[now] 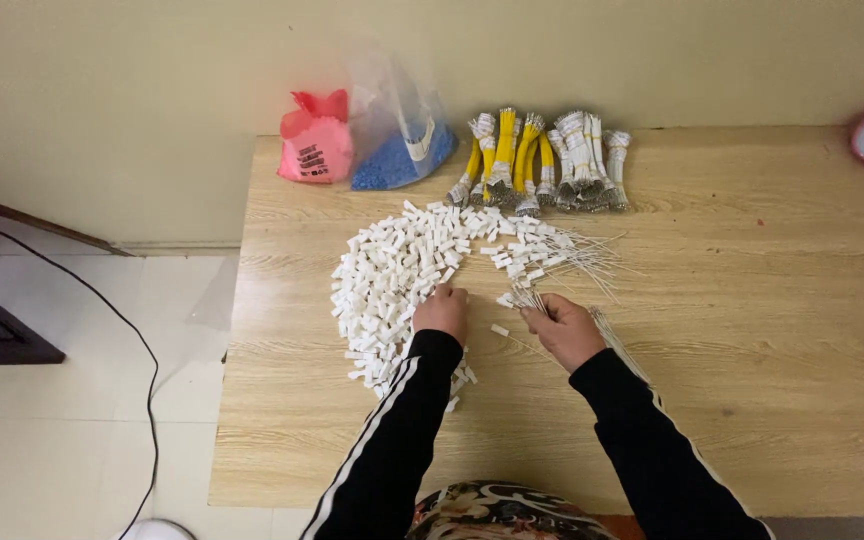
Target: Assembling small white plastic sleeves onto thin metal wires by hand
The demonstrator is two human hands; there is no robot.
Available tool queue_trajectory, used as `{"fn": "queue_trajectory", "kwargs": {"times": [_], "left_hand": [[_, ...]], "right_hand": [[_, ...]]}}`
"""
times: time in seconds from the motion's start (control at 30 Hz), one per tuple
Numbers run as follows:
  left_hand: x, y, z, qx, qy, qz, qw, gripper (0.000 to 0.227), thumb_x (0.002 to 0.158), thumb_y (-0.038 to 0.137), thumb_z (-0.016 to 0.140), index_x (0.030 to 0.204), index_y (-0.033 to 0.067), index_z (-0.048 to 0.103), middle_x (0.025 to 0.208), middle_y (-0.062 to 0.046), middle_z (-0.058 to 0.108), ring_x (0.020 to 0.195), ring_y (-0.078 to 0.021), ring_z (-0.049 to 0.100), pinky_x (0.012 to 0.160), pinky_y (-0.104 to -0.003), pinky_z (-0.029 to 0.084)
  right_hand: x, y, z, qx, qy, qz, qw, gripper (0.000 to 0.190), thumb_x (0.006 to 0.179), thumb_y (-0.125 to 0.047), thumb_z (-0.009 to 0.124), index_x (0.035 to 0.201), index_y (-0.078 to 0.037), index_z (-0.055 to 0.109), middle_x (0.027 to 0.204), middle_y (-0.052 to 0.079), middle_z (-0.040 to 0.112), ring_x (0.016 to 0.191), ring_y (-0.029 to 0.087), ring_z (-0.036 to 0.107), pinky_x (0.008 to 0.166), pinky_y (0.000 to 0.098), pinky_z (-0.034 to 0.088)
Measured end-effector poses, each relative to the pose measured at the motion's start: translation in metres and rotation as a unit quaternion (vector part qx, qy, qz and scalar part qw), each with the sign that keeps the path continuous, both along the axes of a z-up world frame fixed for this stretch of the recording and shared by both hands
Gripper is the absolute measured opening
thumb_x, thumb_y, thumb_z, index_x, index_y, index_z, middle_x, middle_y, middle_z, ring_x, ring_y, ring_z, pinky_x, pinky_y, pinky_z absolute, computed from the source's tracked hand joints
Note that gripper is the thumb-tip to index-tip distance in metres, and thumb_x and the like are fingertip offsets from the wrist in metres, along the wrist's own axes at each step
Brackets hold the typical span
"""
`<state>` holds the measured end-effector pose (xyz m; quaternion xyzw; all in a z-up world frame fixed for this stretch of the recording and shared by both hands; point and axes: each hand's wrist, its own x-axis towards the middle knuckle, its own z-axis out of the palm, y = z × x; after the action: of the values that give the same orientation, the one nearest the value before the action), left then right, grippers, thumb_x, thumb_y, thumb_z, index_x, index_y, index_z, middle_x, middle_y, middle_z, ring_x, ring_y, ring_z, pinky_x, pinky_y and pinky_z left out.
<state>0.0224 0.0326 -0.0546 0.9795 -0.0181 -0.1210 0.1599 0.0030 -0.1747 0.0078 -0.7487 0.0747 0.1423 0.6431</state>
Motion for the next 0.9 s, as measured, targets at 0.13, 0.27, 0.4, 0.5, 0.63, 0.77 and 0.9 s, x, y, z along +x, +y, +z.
{"fn": "queue_trajectory", "kwargs": {"times": [0.13, 0.27, 0.4, 0.5, 0.63, 0.77, 0.9], "left_hand": [[-0.011, -0.013, 0.035, -0.2, -0.052, 0.068, 0.976, 0.025, 0.087, 0.021, 0.06, 0.111, 0.026, 0.063, 0.098, -0.007, 0.056, 0.088, -0.0356, 0.068, 0.078, -0.045, 0.056], [-0.027, -0.024, 0.074, -0.616, 0.09, 0.212, 0.753, 0.022, 0.088, 0.007, 0.064, 0.108, 0.0072, 0.07, 0.095, -0.016, 0.064, 0.079, -0.0229, 0.07, 0.071, -0.031, 0.062], [-0.036, -0.024, 0.08, -0.68, 0.123, 0.228, 0.686, 0.027, 0.088, 0.011, 0.07, 0.113, 0.001, 0.068, 0.099, -0.019, 0.062, 0.084, -0.0255, 0.069, 0.075, -0.038, 0.063], [-0.04, -0.023, 0.063, -0.675, 0.118, 0.231, 0.69, 0.027, 0.09, 0.011, 0.067, 0.113, -0.0024, 0.066, 0.097, -0.02, 0.061, 0.075, -0.0253, 0.069, 0.069, -0.037, 0.064], [-0.039, -0.025, 0.058, -0.691, 0.113, 0.267, 0.662, 0.025, 0.09, 0.012, 0.066, 0.11, -0.0031, 0.067, 0.09, -0.016, 0.061, 0.067, -0.0215, 0.069, 0.061, -0.03, 0.065], [-0.04, -0.033, 0.033, -0.71, 0.109, 0.265, 0.644, 0.023, 0.091, 0.013, 0.068, 0.108, -0.002, 0.067, 0.087, -0.013, 0.062, 0.066, -0.0202, 0.069, 0.059, -0.029, 0.066], [-0.04, -0.036, 0.048, -0.711, 0.099, 0.26, 0.646, 0.02, 0.092, 0.011, 0.066, 0.107, -0.001, 0.068, 0.089, -0.014, 0.063, 0.067, -0.0212, 0.07, 0.059, -0.03, 0.065]], "right_hand": [[-0.004, 0.005, 0.022, -0.018, 0.005, 0.016, 1.0, 0.015, 0.086, -0.012, 0.067, 0.079, 0.0, 0.064, 0.052, 0.008, 0.052, 0.043, 0.011, 0.046, 0.041, 0.0227, 0.035], [-0.008, 0.012, 0.047, -0.027, -0.006, 0.018, 0.999, 0.012, 0.085, -0.011, 0.067, 0.081, 0.0, 0.065, 0.054, 0.006, 0.053, 0.046, 0.01, 0.046, 0.043, 0.0224, 0.036], [0.0, 0.007, 0.035, -0.054, -0.033, 0.051, 0.997, 0.01, 0.085, -0.008, 0.065, 0.089, 0.001, 0.065, 0.061, 0.004, 0.049, 0.055, 0.01, 0.044, 0.049, 0.0226, 0.035], [-0.007, 0.007, 0.034, -0.128, -0.055, 0.061, 0.988, 0.011, 0.085, -0.018, 0.071, 0.089, -0.008, 0.069, 0.061, 0.006, 0.058, 0.051, 0.01, 0.048, 0.046, 0.0243, 0.038], [-0.007, 0.012, 0.037, -0.077, -0.051, 0.037, 0.995, 0.011, 0.089, -0.017, 0.065, 0.09, -0.007, 0.067, 0.062, 0.005, 0.06, 0.049, 0.01, 0.049, 0.046, 0.0228, 0.04], [-0.009, 0.016, 0.047, -0.023, -0.058, 0.048, 0.997, 0.014, 0.093, -0.016, 0.06, 0.096, -0.004, 0.063, 0.07, 0.009, 0.064, 0.049, 0.01, 0.051, 0.047, 0.0227, 0.043], [-0.005, 0.012, 0.037, -0.08, -0.052, 0.06, 0.994, 0.018, 0.092, -0.021, 0.063, 0.086, -0.004, 0.066, 0.064, 0.008, 0.064, 0.05, 0.012, 0.051, 0.048, 0.0256, 0.043]]}}
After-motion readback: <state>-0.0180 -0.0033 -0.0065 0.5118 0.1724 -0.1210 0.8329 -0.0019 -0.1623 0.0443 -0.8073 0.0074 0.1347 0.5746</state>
